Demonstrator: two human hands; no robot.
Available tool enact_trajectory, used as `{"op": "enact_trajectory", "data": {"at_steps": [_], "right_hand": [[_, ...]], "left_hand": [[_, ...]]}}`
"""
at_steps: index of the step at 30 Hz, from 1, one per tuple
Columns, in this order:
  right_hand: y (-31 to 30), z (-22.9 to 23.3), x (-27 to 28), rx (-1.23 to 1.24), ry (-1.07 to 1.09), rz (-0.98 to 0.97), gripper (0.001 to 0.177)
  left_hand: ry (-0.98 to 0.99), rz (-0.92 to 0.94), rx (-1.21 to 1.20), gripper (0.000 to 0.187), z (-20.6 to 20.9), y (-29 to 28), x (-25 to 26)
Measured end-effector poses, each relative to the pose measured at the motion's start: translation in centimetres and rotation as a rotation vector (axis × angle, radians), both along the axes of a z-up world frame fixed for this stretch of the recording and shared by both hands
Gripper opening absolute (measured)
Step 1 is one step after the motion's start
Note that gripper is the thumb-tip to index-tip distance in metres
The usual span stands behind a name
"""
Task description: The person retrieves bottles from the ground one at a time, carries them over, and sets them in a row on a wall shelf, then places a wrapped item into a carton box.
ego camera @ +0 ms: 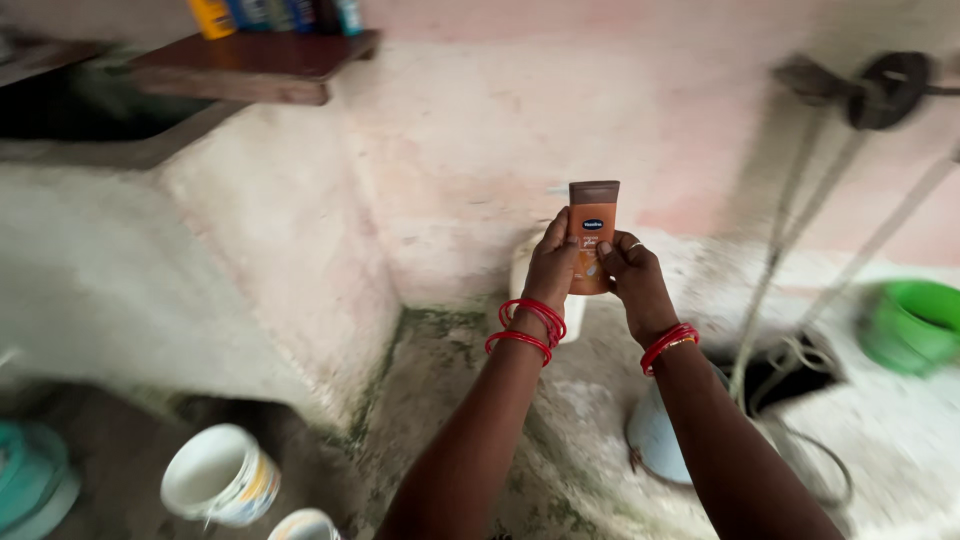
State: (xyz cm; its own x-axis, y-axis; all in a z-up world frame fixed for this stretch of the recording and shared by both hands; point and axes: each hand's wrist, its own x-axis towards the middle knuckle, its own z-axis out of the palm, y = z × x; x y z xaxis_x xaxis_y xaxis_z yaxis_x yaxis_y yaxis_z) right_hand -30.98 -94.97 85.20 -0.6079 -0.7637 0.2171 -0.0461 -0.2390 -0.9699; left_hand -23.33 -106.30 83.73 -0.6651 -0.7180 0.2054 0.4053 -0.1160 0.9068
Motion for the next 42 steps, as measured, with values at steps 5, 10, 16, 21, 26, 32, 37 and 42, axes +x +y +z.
{"op": "enact_trajectory", "data": {"at_steps": [5,10,16,21,26,32,37,42], "right_hand": [[-7.1,0.4,-0.5,-0.06,0.018,0.211,0.031],[-14.3,2.5,1.5,-0.071,0.049,0.355,0.032],[-23.3,5.1,4.1,-0.082,0.087,0.443,0.03],[-29.8,6.9,6.5,-0.07,0.099,0.492,0.028],[-36.6,10.5,8.4,-0.046,0.136,0.465,0.026],[-45.0,12.2,9.7,-0.148,0.233,0.489,0.032],[-51.8,13.8,10.3,-0.234,0.319,0.51,0.032],[-59.1,16.3,10.3,-0.274,0.391,0.531,0.031]], "left_hand": [[0.061,0.184,-0.097,0.05,0.3,-4.9,1.8],[0.032,0.321,-0.162,0.054,1.2,-12.1,4.1],[0.019,0.454,-0.286,0.053,2.4,-21.6,7.3],[0.042,0.445,-0.295,0.053,6.0,-27.4,11.1],[-0.045,0.431,-0.28,0.055,9.8,-32.8,13.8],[-0.139,0.519,-0.37,0.064,11.8,-40.9,15.4],[-0.15,0.645,-0.618,0.063,13.2,-47.9,16.1],[-0.117,0.682,-0.653,0.065,15.4,-54.6,17.3]]}}
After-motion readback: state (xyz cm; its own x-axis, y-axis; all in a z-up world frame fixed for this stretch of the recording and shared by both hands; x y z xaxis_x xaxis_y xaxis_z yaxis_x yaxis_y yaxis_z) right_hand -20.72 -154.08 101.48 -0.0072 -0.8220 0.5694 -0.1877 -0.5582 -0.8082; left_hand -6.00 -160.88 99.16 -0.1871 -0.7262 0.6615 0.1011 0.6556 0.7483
